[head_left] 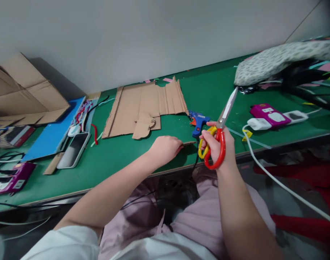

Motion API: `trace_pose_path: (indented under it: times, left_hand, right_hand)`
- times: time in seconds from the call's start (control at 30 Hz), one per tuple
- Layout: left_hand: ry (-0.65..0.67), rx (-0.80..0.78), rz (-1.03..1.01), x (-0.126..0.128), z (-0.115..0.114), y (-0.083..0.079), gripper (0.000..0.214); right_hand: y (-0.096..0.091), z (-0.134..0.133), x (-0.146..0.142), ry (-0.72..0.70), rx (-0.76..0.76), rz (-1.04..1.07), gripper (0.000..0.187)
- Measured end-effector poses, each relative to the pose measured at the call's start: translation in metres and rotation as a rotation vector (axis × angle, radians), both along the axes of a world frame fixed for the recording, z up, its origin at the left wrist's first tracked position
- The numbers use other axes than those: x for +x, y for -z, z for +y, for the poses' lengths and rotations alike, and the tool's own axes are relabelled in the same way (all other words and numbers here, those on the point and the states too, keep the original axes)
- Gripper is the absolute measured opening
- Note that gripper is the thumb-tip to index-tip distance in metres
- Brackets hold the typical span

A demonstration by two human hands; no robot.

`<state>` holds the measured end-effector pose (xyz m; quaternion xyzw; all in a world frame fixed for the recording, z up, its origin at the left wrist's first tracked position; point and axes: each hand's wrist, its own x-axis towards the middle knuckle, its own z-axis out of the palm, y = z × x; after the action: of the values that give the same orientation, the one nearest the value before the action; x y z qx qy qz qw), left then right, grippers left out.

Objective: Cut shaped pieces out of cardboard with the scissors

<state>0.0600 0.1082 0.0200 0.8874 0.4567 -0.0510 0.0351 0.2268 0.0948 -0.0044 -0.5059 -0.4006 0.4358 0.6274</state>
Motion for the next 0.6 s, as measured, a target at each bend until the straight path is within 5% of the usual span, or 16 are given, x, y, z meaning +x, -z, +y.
trace_pose_path:
  times: [0.23, 0.43, 0.6]
  left_hand:
    - [0.178, -0.055, 0.000, -0.022, -0.032, 0.000, 0.027]
    - [0.045, 0.020, 0.033, -0.020, -0.011, -0.004, 0.030]
    - [0.219, -0.013, -0.004, -0.007, 0.000, 0.001, 0.027]
  right_hand:
    - [0.001, 0.000, -0.001, -0.011, 0.004, 0.010, 0.031]
    - [0.002, 0.000, 0.000, -0.011, -0.010, -0.016, 0.031]
    - [0.003, 0.000, 0.001, -0.019, -0.012, -0.024, 0.031]
